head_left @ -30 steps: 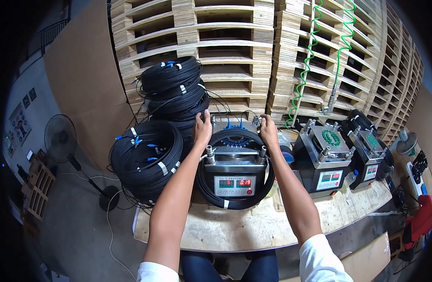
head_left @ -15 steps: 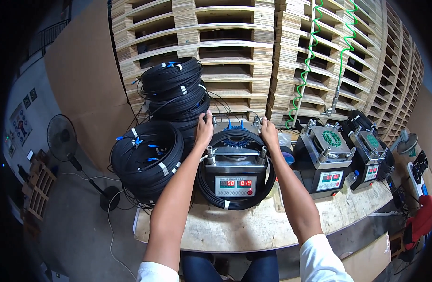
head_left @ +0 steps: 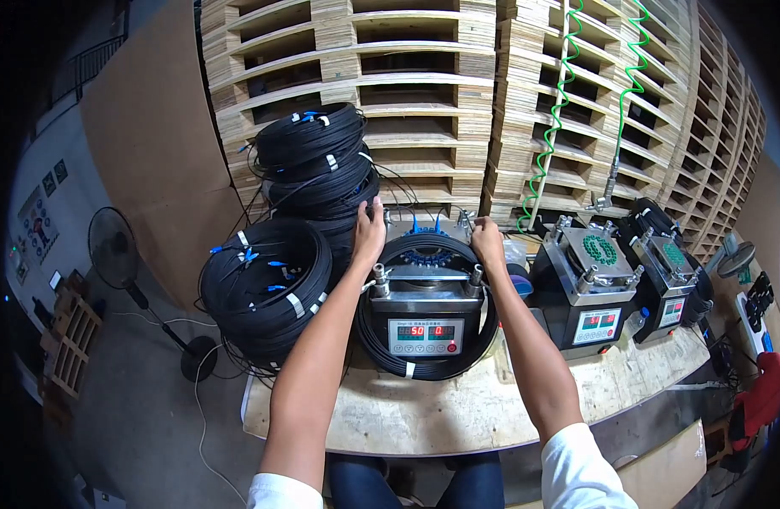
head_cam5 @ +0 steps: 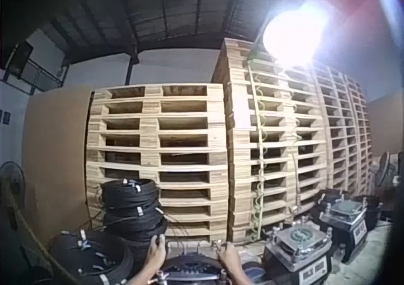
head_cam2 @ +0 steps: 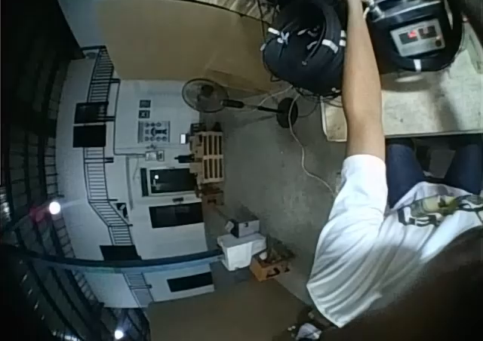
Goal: Preparing and loading cable spools into specialized industrial winding or processing machines.
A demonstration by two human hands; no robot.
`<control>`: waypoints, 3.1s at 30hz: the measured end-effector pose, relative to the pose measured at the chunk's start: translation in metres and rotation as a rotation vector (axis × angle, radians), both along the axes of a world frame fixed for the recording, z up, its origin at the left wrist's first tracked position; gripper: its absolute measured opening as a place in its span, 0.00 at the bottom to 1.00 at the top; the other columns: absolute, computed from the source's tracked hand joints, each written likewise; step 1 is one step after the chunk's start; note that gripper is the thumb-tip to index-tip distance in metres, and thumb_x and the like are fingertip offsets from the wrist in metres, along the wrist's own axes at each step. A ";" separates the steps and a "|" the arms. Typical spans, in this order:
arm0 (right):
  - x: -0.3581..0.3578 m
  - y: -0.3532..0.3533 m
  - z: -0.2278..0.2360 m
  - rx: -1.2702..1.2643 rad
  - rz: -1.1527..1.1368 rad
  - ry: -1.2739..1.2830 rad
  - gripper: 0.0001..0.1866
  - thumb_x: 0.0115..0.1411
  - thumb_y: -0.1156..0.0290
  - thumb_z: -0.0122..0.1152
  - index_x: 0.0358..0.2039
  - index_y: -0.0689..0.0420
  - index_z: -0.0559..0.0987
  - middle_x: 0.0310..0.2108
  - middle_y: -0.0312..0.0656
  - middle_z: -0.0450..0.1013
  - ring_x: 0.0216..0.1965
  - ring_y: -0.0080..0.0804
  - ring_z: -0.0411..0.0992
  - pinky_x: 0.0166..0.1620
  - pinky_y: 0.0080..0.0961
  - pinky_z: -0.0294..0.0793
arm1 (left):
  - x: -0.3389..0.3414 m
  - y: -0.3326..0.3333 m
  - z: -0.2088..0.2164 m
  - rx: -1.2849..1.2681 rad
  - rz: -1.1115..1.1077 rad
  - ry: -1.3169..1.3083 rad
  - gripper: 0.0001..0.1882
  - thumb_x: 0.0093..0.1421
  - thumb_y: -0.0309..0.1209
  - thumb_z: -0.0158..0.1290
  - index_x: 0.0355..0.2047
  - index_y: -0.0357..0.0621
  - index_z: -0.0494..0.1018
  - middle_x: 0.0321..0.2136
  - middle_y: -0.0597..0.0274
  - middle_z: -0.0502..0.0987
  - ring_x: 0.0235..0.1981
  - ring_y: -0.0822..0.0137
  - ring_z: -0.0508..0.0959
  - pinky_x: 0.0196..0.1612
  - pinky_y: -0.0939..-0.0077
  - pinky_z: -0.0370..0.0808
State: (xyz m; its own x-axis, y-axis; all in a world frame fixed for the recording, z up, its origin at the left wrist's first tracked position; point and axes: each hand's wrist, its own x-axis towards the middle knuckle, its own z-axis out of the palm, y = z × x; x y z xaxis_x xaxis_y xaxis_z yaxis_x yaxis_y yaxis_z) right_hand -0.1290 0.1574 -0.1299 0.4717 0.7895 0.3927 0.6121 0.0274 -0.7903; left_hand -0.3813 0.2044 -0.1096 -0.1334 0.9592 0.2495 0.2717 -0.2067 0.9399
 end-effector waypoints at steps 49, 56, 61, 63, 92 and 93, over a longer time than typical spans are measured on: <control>-0.006 -0.004 0.009 0.039 0.084 -0.032 0.25 0.71 0.55 0.39 0.39 0.66 0.77 0.36 0.67 0.74 0.43 0.69 0.72 0.45 0.53 0.71 | -0.009 0.008 -0.007 -0.002 -0.061 -0.015 0.41 0.68 0.60 0.36 0.62 0.31 0.61 0.61 0.35 0.65 0.63 0.41 0.65 0.64 0.59 0.61; -0.006 -0.001 0.007 0.194 0.149 -0.020 0.25 0.72 0.56 0.39 0.37 0.67 0.76 0.32 0.68 0.72 0.41 0.70 0.71 0.42 0.54 0.70 | -0.015 0.012 -0.011 0.074 0.127 -0.099 0.36 0.69 0.55 0.41 0.62 0.35 0.62 0.55 0.36 0.70 0.55 0.43 0.71 0.62 0.58 0.63; -0.002 -0.003 0.007 0.156 0.116 -0.015 0.24 0.71 0.57 0.39 0.38 0.67 0.76 0.33 0.68 0.72 0.41 0.69 0.71 0.43 0.54 0.70 | -0.012 -0.012 0.000 0.103 0.139 -0.526 0.24 0.69 0.38 0.44 0.62 0.45 0.59 0.34 0.57 0.69 0.25 0.67 0.73 0.26 0.72 0.75; -0.007 -0.003 0.009 0.142 0.110 -0.007 0.24 0.71 0.57 0.40 0.38 0.67 0.76 0.34 0.67 0.73 0.42 0.69 0.72 0.43 0.53 0.70 | -0.017 -0.014 0.002 0.120 0.054 -0.601 0.23 0.68 0.33 0.42 0.63 0.50 0.56 0.30 0.61 0.68 0.23 0.70 0.73 0.23 0.72 0.75; 0.000 0.003 0.002 0.144 0.108 -0.020 0.23 0.71 0.58 0.40 0.40 0.66 0.76 0.35 0.67 0.73 0.42 0.68 0.72 0.44 0.54 0.70 | -0.015 -0.014 -0.006 0.036 0.253 -0.128 0.42 0.49 0.15 0.62 0.63 0.54 0.60 0.44 0.55 0.65 0.31 0.70 0.75 0.41 0.74 0.76; -0.003 0.004 0.004 0.157 0.137 -0.015 0.23 0.71 0.58 0.40 0.39 0.66 0.76 0.34 0.68 0.73 0.42 0.68 0.72 0.44 0.54 0.70 | -0.017 -0.012 -0.006 0.027 0.225 -0.134 0.43 0.48 0.15 0.62 0.63 0.54 0.60 0.44 0.55 0.65 0.32 0.70 0.75 0.39 0.75 0.77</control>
State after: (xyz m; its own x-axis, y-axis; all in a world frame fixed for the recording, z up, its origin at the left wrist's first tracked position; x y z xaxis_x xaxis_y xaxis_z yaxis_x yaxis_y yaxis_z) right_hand -0.1316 0.1609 -0.1264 0.3573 0.7744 0.5222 0.6056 0.2335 -0.7607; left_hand -0.3983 0.1924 -0.1157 -0.3758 0.8950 0.2405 0.1874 -0.1808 0.9655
